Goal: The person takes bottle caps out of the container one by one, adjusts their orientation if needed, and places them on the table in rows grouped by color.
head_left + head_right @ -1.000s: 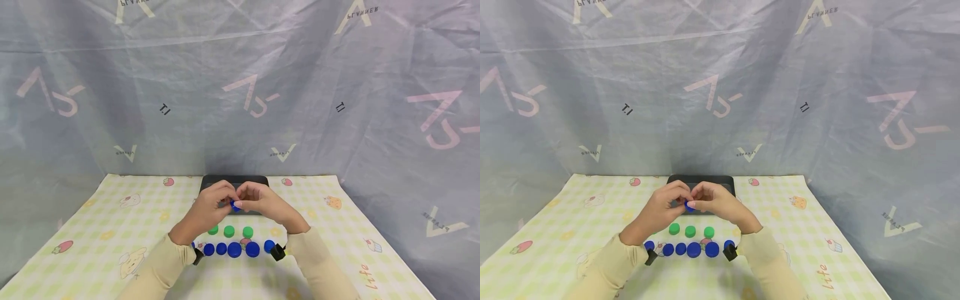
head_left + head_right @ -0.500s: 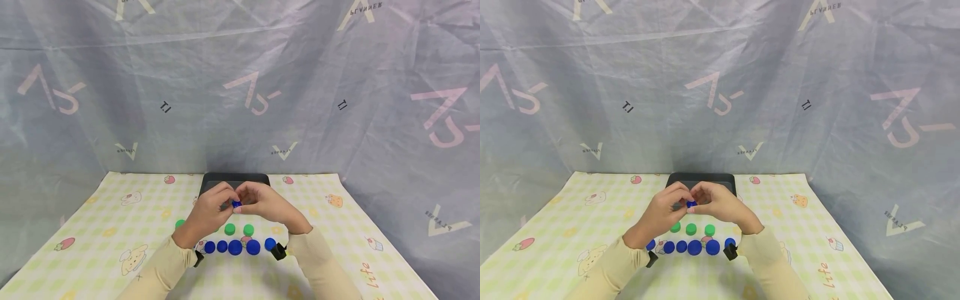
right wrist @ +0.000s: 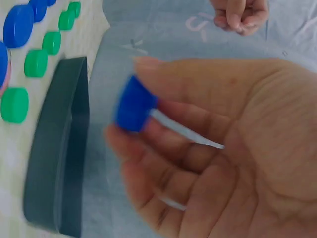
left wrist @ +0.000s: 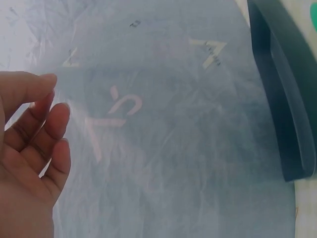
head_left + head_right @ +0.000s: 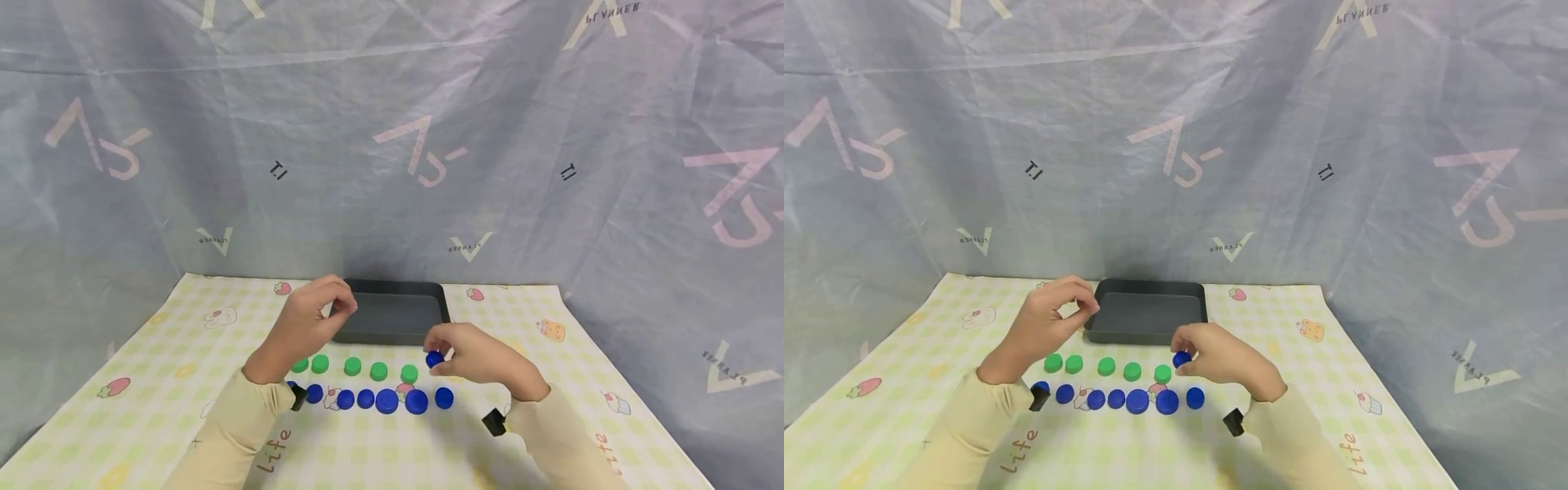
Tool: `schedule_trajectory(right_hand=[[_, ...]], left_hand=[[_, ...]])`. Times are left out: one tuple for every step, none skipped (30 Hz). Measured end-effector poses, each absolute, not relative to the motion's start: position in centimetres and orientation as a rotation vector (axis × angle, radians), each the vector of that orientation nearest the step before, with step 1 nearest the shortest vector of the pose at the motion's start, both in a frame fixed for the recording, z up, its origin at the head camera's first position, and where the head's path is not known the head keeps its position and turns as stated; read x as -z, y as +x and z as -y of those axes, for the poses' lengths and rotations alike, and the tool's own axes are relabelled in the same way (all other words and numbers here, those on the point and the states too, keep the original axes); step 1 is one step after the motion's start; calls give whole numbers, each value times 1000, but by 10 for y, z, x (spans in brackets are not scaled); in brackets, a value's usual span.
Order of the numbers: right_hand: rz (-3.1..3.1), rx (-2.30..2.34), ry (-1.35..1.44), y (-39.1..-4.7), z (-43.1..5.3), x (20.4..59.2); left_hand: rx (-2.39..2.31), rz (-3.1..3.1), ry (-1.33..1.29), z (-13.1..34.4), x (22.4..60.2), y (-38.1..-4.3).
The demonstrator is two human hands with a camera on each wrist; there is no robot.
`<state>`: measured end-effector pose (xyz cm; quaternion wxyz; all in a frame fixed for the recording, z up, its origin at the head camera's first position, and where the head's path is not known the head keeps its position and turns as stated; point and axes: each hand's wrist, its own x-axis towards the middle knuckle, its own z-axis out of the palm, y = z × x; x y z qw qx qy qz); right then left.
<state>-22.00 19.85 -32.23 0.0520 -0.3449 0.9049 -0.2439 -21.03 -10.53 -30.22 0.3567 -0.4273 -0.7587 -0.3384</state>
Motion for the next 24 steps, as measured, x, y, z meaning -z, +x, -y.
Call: schedule_trajectory(right_hand=[[-2754, 702, -1039, -220, -201, 322], [-2756, 655, -1030, -221, -202, 322], [-2758, 609, -1008, -222, -203, 323], [-2757, 568, -981, -223, -204, 325], [-2750, 529, -945, -224, -205, 328], [-2741, 486, -899, -225, -205, 331], [-2732, 443, -847, -226, -206, 335], [-2719, 394, -791, -227, -206, 340], [-2705, 356, -730, -228, -207, 345], [-2689, 324, -667, -229, -207, 349], [-2676, 288, -611, -231, -208, 354], [-2667, 256, -562, -232, -208, 358], [-2659, 229, -523, -233, -209, 362], [-2652, 212, -492, -234, -209, 365], [-2650, 203, -468, -235, -209, 367], [-2647, 196, -450, -237, -209, 369], [-2647, 189, -440, -237, -209, 371], [-2644, 192, -430, -238, -209, 372], [-2640, 199, -419, -239, -209, 372], [-2635, 206, -408, -239, -209, 373], [-2630, 215, -397, -239, -209, 373], [-2625, 220, -388, -240, -209, 373], [-2622, 226, -380, -240, -209, 373], [-2621, 224, -380, -240, -209, 374]], left_hand=[[880, 1950, -1101, 107, 301, -211], [882, 1944, -1102, 108, 301, -211], [887, 1940, -1102, 110, 300, -211], [888, 1938, -1103, 111, 299, -211], [888, 1937, -1106, 111, 299, -211], [889, 1937, -1109, 112, 299, -211], [883, 1938, -1110, 112, 299, -211], [878, 1940, -1111, 112, 299, -211], [877, 1942, -1112, 112, 299, -212], [869, 1943, -1111, 112, 300, -212], [859, 1944, -1112, 111, 300, -212], [853, 1947, -1112, 111, 301, -212], [845, 1950, -1112, 110, 301, -212], [840, 1952, -1113, 110, 302, -212], [837, 1955, -1113, 110, 302, -212], [831, 1959, -1110, 110, 302, -211], [828, 1961, -1110, 110, 302, -211], [828, 1966, -1109, 109, 302, -211], [824, 1969, -1107, 109, 302, -211], [819, 1973, -1105, 109, 302, -211], [814, 1979, -1102, 109, 302, -211], [805, 1984, -1100, 109, 302, -211], [799, 1985, -1101, 108, 303, -211], [794, 1988, -1101, 108, 303, -211]])
